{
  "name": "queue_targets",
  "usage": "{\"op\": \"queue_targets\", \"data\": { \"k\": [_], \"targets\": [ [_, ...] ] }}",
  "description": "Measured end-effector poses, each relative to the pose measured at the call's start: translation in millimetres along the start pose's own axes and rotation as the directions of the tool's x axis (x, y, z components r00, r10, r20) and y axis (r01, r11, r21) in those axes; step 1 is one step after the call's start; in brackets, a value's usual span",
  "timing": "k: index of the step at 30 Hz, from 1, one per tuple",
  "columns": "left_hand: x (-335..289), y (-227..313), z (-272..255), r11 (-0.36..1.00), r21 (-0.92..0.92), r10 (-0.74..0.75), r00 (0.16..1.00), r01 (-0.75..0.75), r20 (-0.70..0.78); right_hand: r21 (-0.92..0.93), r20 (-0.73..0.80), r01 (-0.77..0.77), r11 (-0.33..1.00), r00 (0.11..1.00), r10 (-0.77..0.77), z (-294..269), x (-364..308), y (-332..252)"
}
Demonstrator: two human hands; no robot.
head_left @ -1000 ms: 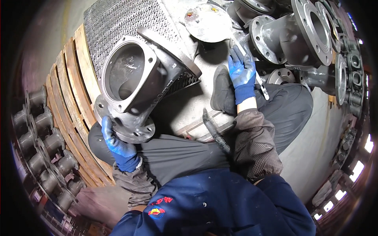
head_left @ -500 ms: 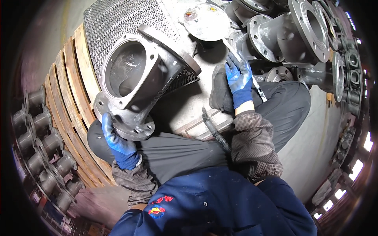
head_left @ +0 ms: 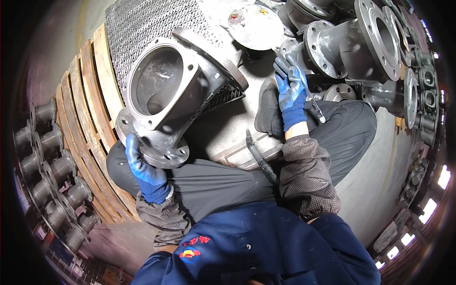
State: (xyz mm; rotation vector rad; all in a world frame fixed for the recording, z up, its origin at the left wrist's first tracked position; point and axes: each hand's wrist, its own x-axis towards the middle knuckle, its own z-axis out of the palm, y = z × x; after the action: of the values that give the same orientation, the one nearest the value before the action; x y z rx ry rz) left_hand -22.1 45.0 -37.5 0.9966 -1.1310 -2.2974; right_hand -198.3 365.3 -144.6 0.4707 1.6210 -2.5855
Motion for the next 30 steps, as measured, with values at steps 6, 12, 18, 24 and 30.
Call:
{"op": "queue_targets", "data": {
  "k": [6,12,18,24,30],
  "targets": [
    [-2.7,2.1,3.7,0.999,0.044,0.013,1.0,-0.012,-0.005,0.008,-0.01,-0.029,1.0,1.0,0.029,-0.8,0.5,4.8],
    [-3.0,-4.8,-3.3,0.983,0.144,0.115,0.993,-0.115,0.004,0.035,0.032,-0.04,0.999,0.999,0.039,2.3,-0.5,6.0],
    [-3.5,0.2,14.8,0.999,0.021,-0.025,1.0,0.025,0.018,0.066,0.066,0.002,0.998,0.998,-0.006,8.2,-1.5,-4.2],
    [-5.4,3.7,14.6,0.999,0.037,-0.025,0.992,0.02,0.126,-0.291,0.266,0.425,0.857,0.897,-0.354,82.7,-70.3,-98.2],
    [-4.3,3.8,10.9,0.995,0.101,-0.019,0.979,-0.002,0.202,-0.325,0.488,0.389,0.862,0.85,-0.2,100.8,-121.9,-117.4]
  ]
}}
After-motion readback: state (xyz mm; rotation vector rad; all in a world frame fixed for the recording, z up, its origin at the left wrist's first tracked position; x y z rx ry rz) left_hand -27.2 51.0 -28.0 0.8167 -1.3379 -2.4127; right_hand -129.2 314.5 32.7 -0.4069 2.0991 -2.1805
